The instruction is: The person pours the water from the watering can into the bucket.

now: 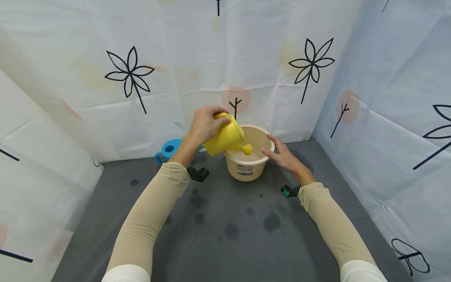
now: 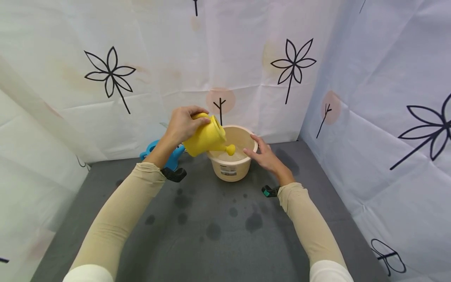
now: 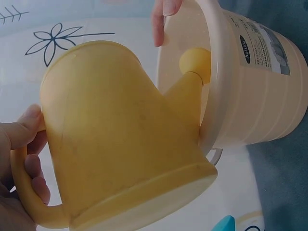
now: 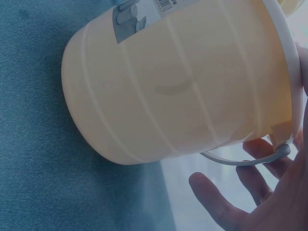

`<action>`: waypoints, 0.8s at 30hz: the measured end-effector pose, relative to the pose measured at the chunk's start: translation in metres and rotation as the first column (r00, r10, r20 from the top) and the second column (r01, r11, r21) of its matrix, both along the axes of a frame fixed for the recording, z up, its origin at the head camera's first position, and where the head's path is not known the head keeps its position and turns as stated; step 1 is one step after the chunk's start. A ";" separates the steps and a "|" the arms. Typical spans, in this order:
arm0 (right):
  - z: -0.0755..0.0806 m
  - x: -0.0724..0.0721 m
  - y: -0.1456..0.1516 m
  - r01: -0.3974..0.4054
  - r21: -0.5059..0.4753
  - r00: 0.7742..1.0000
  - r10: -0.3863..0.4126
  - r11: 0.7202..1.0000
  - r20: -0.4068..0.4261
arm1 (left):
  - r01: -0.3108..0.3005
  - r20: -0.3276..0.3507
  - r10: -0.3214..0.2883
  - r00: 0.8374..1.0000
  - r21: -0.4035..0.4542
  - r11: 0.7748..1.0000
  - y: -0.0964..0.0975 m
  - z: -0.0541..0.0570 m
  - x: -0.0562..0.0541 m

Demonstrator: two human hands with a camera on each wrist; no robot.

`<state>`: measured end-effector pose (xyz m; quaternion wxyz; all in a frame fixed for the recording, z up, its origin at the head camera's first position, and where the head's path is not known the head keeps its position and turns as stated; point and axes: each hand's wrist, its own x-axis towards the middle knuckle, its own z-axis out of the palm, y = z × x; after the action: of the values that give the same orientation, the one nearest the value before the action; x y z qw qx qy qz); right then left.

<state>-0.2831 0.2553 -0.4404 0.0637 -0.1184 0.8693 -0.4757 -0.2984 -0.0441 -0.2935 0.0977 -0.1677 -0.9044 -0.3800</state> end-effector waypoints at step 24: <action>-0.002 -0.002 0.000 0.013 -0.002 1.000 -0.013 1.000 0.011 | 0.014 -0.038 -0.014 0.999 -0.012 1.000 0.001 0.000 0.000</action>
<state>-0.2852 0.2551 -0.4422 0.0655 -0.1102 0.8692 -0.4776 -0.2984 -0.0429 -0.2940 0.1114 -0.1820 -0.9034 -0.3720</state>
